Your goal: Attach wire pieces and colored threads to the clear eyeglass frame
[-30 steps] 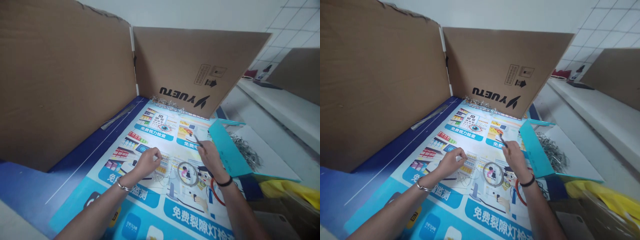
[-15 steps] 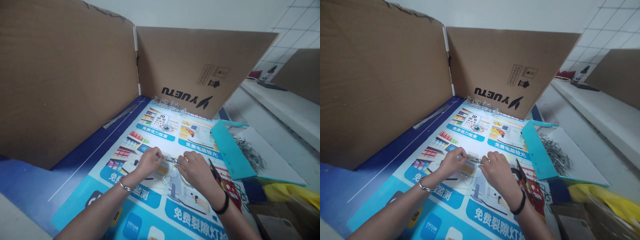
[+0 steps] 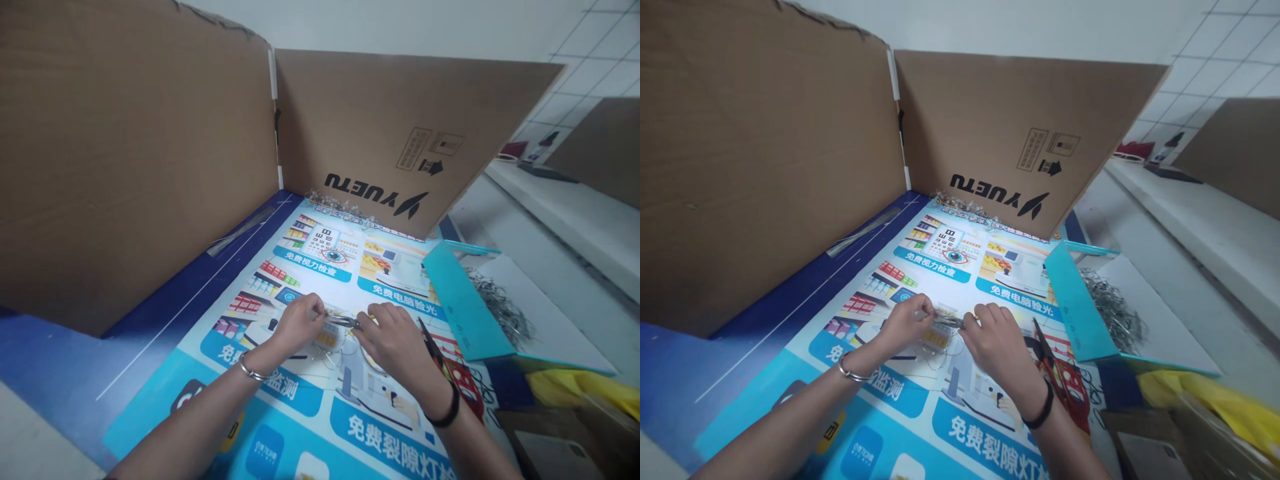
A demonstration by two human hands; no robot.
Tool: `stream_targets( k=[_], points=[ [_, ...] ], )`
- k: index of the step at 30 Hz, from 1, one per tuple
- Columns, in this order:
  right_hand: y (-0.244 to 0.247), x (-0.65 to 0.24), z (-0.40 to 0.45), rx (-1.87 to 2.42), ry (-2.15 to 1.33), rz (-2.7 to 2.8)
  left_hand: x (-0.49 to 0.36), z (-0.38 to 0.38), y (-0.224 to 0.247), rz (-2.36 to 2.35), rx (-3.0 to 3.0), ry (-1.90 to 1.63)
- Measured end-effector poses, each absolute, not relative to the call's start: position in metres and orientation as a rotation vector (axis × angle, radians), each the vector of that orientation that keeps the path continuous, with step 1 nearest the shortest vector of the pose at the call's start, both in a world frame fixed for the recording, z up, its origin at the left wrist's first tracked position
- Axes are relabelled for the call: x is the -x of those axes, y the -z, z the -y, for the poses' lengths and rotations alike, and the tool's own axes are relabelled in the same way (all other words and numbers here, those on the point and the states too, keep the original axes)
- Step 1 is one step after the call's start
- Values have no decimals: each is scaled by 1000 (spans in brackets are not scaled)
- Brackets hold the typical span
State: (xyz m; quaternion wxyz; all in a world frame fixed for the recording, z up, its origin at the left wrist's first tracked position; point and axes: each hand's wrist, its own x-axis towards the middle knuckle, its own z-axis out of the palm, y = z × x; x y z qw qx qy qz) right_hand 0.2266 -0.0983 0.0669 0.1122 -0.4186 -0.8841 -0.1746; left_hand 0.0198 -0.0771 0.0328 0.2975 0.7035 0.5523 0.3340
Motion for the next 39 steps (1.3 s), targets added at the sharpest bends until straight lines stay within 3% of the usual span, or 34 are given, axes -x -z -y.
stream_targets(
  k=[39],
  points=[
    [-63, -230, 98, 1162, 601, 2604, -20, 78, -34, -1412, -1839, -844]
  ],
)
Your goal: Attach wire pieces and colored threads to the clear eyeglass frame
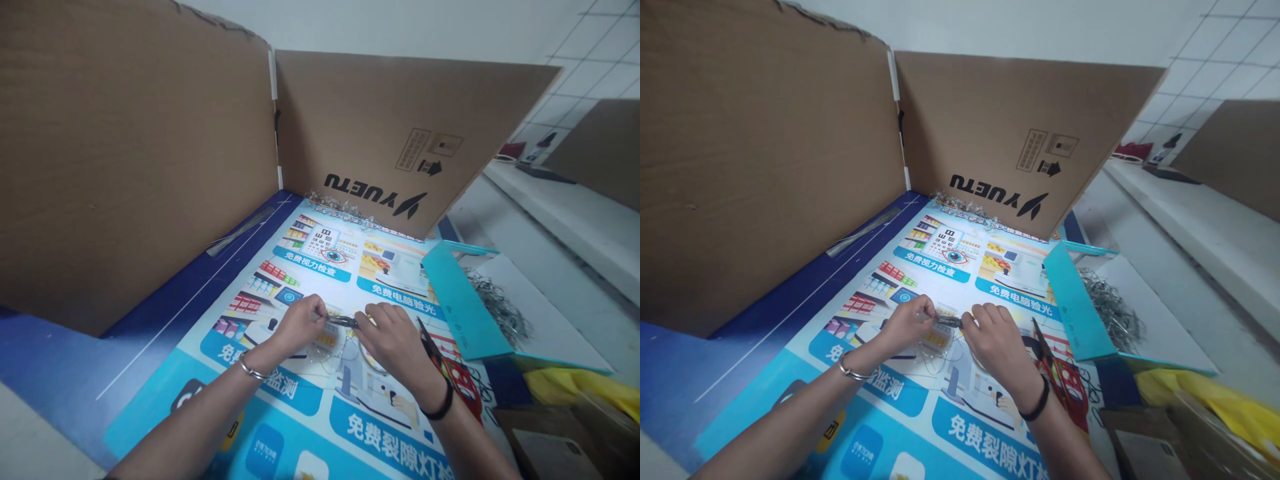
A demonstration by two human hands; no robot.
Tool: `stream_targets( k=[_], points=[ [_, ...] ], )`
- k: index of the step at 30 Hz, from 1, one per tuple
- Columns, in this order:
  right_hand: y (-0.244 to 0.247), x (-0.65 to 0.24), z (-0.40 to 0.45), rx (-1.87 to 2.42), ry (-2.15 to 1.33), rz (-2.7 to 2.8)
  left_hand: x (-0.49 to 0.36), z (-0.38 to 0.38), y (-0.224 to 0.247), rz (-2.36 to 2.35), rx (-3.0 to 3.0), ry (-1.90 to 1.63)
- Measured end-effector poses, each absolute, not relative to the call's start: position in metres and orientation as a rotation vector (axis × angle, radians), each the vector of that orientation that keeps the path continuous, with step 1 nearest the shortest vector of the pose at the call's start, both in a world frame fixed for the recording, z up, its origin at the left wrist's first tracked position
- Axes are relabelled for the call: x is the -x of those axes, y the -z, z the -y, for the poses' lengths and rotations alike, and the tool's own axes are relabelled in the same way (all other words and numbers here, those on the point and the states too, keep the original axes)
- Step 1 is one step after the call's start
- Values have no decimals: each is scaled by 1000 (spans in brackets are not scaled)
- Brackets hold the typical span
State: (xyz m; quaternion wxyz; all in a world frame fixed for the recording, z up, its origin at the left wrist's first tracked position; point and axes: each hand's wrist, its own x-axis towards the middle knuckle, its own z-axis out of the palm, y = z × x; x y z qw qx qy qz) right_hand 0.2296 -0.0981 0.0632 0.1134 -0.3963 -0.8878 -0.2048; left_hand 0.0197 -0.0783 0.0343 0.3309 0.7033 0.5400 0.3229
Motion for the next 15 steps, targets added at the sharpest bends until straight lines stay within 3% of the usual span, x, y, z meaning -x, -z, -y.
stream_targets(
  k=[15],
  points=[
    [-60, -230, 99, 1171, 660, 2707, -19, 78, -30, -1385, -1751, -830]
  ],
)
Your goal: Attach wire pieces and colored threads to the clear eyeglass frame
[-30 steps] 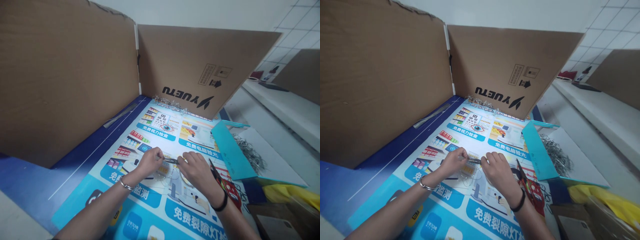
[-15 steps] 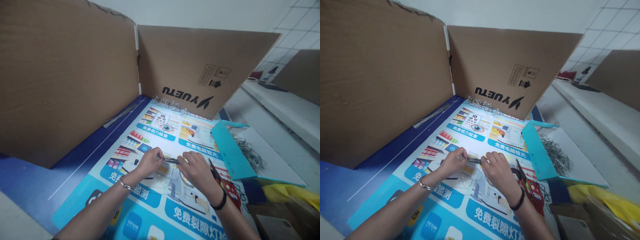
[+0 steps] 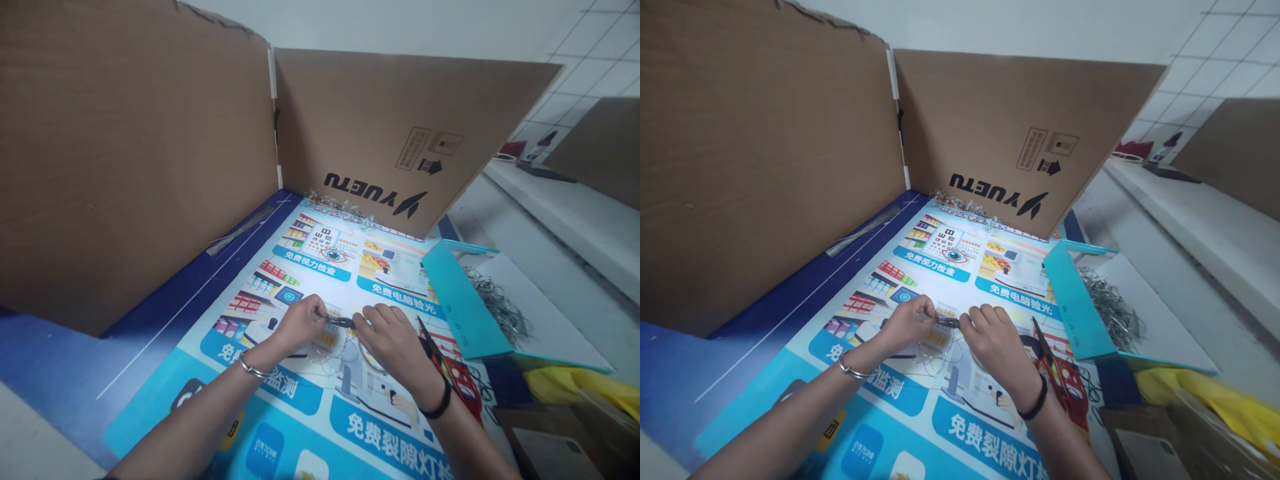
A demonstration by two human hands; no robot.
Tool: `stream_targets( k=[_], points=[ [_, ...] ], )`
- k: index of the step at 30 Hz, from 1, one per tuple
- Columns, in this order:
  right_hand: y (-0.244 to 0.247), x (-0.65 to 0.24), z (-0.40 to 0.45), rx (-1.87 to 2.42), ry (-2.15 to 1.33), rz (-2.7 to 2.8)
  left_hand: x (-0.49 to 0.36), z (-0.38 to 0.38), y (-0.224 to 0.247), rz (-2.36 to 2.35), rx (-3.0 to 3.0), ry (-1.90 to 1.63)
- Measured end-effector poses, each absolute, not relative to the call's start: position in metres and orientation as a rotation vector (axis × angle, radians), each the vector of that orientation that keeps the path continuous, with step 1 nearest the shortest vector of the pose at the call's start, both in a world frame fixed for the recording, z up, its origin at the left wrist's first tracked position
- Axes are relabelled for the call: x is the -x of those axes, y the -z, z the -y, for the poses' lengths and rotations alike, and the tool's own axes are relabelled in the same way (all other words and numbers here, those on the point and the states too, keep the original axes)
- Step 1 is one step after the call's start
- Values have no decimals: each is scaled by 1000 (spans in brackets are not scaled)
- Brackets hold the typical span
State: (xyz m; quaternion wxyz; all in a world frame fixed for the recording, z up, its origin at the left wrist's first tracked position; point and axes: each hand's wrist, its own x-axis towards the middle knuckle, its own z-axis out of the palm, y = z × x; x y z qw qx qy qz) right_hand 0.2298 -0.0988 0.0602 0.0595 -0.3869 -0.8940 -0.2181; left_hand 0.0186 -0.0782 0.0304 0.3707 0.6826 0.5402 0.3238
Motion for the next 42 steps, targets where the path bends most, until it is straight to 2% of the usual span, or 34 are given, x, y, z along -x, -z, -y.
stream_targets(
  k=[42],
  points=[
    [-59, -229, 97, 1215, 580, 2639, -19, 77, -25, -1342, -1721, -895]
  ],
)
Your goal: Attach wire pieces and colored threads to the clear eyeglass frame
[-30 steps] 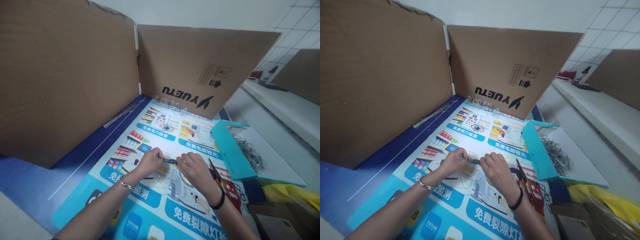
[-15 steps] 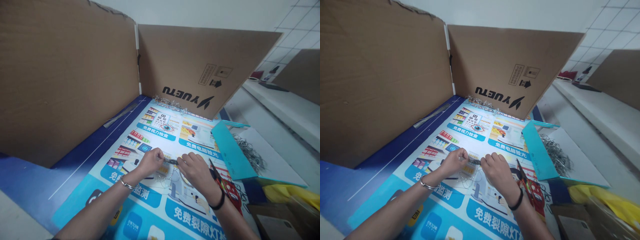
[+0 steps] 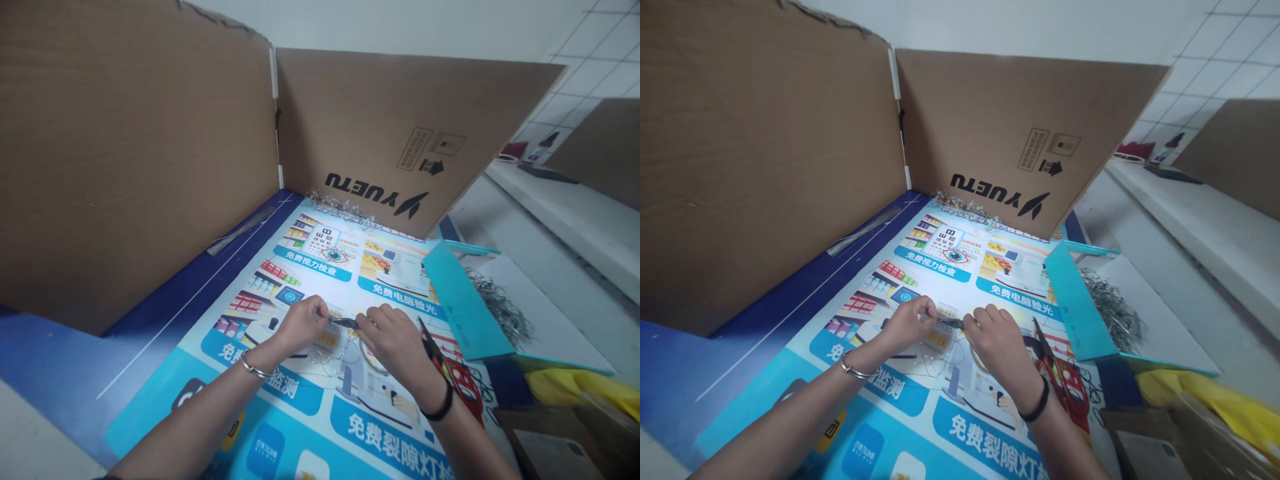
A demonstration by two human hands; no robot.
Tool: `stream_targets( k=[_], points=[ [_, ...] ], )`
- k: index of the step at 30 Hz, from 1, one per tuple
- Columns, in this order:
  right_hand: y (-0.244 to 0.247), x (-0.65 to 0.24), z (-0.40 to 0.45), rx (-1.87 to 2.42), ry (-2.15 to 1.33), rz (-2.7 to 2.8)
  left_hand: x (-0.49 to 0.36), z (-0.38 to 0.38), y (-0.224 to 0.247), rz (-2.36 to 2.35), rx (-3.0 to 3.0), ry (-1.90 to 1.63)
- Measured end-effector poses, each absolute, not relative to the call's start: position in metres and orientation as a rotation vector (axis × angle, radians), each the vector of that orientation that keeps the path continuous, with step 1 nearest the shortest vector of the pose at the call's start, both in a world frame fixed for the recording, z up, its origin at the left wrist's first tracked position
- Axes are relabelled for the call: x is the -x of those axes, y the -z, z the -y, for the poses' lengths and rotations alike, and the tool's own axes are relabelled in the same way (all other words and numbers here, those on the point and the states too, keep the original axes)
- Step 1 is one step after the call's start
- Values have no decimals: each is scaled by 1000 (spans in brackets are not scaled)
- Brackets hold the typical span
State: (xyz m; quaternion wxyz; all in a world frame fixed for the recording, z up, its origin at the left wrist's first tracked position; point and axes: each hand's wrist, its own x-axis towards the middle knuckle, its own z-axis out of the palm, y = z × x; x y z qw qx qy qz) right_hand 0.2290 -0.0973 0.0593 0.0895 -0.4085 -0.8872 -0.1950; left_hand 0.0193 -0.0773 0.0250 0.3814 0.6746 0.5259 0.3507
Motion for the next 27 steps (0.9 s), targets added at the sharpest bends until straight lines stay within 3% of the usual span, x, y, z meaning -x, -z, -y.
stream_targets(
  k=[27],
  points=[
    [-58, -224, 97, 1248, 541, 2658, -20, 78, -26, -1402, -1749, -879]
  ],
)
